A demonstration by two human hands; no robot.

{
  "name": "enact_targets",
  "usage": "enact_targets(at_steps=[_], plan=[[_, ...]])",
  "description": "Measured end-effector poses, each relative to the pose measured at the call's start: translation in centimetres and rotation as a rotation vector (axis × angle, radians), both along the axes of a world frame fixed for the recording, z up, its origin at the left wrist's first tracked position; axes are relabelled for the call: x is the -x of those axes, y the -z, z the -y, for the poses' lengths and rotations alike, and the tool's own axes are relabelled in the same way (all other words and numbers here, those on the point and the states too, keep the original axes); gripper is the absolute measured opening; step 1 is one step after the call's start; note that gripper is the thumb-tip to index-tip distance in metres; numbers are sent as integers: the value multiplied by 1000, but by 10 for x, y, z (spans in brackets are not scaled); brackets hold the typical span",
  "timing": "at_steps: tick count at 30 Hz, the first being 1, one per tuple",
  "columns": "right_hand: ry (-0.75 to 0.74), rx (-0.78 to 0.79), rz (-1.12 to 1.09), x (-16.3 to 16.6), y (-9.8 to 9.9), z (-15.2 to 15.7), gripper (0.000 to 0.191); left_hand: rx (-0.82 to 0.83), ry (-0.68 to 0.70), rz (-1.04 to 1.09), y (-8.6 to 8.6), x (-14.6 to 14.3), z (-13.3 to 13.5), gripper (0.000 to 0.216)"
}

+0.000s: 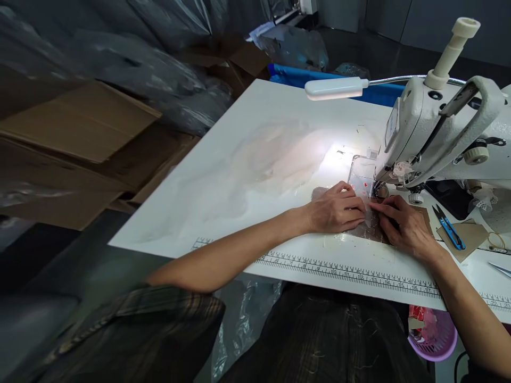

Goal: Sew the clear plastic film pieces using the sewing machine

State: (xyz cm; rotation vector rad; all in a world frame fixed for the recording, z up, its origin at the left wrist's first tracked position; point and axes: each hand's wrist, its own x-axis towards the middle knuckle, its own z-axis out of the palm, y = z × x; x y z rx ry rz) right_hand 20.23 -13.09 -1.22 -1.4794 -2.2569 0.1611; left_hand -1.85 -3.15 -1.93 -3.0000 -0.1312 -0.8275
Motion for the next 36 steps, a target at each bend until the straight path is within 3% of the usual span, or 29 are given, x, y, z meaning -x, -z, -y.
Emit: enact_targets(at_steps=[13,19,29,32,36], plan=[[23,49,-22,2,0,2,39,-42,14,48,4,1,-1,18],[151,80,-254,-3,-3,3,36,-67,1,86,4,0,1,19],[284,43,-273,-2,-2,-1,32,-17,-15,20,1,-2,2,25],[262,36,-260,-5,-5,-1,32,12,-19,-3,2,-3,1,26],[57,16,-181,-3,-9,3,33,33,-35,-33,2,-3,1,23]])
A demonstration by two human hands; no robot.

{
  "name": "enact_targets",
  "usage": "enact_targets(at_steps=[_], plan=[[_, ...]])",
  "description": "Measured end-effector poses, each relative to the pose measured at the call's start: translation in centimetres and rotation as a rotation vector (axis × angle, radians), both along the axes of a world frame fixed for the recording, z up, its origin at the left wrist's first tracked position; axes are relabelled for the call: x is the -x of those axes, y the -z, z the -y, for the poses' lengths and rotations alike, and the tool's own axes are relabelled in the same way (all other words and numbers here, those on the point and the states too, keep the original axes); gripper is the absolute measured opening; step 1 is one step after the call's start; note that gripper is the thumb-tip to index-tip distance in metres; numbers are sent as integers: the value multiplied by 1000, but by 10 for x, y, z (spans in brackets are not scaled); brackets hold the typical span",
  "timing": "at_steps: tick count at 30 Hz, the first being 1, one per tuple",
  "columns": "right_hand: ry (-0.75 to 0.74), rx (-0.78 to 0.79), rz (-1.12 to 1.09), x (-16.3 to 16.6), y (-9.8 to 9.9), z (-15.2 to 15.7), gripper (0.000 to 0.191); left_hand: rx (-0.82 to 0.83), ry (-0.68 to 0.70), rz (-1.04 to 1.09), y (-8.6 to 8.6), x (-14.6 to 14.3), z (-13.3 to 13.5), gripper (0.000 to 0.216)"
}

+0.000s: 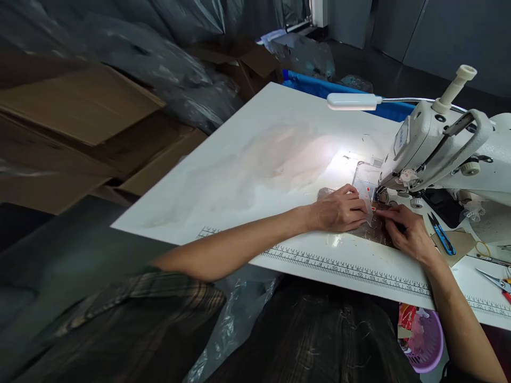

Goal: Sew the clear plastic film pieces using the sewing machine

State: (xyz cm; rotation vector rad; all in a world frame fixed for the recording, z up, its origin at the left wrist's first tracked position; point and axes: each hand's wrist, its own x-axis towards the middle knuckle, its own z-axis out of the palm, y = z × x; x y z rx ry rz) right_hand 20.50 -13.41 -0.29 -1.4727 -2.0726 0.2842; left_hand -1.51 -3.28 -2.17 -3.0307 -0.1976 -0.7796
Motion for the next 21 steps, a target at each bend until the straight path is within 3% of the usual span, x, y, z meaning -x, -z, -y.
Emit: enact_targets(at_steps=[3,9,14,19,21], plan=[[-90,-35,103,5,-1,3,35,-20,-1,-9,-1,0,0,24],[-125,-101,292,8,2,5,32,-79,10,44,-1,0,2,25],[-140,-117,319,8,1,6,32,-18,33,108,-7,3,4,23],[-157,-108,322,9,-1,7,32,16,-186,198,-12,4,-1,28],[-150,-96,322,10,-2,7,33,11,-211,178,-10,3,-3,30]])
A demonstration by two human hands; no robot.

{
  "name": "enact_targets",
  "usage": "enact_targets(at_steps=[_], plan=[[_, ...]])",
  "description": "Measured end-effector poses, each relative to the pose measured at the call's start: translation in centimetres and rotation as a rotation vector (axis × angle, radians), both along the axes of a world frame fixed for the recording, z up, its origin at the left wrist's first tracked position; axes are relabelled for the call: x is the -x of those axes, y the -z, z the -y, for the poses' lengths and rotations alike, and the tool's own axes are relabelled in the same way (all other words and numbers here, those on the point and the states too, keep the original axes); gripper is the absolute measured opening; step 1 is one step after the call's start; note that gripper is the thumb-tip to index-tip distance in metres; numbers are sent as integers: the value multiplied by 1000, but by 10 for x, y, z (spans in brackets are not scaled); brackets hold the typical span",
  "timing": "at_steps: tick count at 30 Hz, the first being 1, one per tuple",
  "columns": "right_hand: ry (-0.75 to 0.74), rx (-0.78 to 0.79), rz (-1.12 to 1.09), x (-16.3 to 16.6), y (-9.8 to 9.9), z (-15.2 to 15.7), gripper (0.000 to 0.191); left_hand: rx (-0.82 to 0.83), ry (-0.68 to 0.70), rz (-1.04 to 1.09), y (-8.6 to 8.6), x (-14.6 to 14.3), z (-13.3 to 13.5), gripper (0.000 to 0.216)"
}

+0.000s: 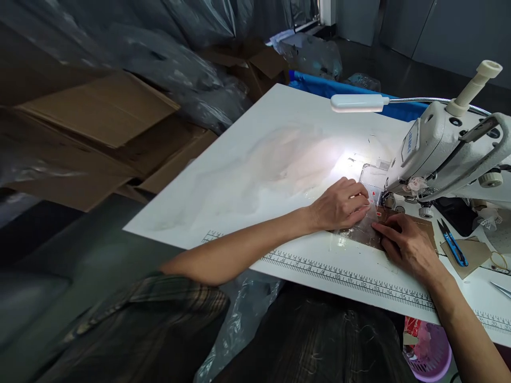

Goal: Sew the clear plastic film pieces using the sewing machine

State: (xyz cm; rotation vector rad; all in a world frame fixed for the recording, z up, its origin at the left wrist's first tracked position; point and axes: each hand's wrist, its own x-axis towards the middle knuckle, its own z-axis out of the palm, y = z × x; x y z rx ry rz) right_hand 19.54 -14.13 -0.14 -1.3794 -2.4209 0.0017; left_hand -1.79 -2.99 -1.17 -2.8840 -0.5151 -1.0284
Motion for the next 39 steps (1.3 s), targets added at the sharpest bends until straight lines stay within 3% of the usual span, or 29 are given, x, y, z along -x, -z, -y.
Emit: enact_targets(at_steps=[4,21,29,39], plan=[[16,10,11,1,0,0,34,-36,63,-121,5,-2,1,27],[14,5,1,3,0,2,34,-66,32,-280,5,-1,3,32],[88,-62,114,9,1,0,34,-116,-81,-318,2,-10,8,35],[150,-70,162,16,-2,0,34,35,59,-276,1,-12,-17,38]])
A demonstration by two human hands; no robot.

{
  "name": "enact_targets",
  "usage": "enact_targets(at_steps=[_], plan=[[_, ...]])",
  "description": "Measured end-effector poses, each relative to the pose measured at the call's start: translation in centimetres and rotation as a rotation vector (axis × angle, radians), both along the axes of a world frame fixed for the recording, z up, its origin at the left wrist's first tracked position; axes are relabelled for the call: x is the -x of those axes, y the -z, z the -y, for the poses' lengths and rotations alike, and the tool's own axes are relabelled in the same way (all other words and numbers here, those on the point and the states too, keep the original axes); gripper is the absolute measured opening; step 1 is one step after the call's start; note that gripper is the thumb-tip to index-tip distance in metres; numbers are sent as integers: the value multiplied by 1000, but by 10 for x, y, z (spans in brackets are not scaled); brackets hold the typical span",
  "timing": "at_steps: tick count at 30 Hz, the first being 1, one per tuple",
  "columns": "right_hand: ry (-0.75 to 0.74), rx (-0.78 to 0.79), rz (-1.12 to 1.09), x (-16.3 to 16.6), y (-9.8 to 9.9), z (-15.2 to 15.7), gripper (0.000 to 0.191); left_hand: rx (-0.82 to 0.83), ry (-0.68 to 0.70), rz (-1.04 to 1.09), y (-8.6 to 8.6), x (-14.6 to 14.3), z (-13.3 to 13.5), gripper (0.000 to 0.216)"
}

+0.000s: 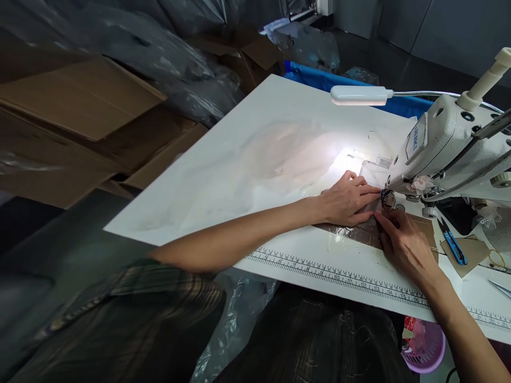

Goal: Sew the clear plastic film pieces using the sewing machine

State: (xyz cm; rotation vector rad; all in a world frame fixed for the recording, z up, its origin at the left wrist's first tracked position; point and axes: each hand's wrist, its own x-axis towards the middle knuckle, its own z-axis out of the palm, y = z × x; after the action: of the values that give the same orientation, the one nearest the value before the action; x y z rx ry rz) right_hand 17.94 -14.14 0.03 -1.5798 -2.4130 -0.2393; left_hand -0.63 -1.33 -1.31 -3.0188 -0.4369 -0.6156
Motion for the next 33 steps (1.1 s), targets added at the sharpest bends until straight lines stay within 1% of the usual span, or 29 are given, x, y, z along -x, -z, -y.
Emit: enact_targets(at_steps=[4,9,14,19,27,33], plan=[[31,0,-4,2,2,3,36,21,39,-10,-2,1,0,38],[33,19,-67,1,6,4,37,30,63,26,-1,1,-2,36],[49,19,-116,-1,9,5,37,76,53,80,3,1,-2,37],[72,16,-161,-1,10,5,34,128,32,88,3,0,0,34],[99,4,-198,0,10,3,34,120,25,66,3,0,0,34],[150,50,-233,-1,10,2,34,131,23,40,3,0,-1,36]])
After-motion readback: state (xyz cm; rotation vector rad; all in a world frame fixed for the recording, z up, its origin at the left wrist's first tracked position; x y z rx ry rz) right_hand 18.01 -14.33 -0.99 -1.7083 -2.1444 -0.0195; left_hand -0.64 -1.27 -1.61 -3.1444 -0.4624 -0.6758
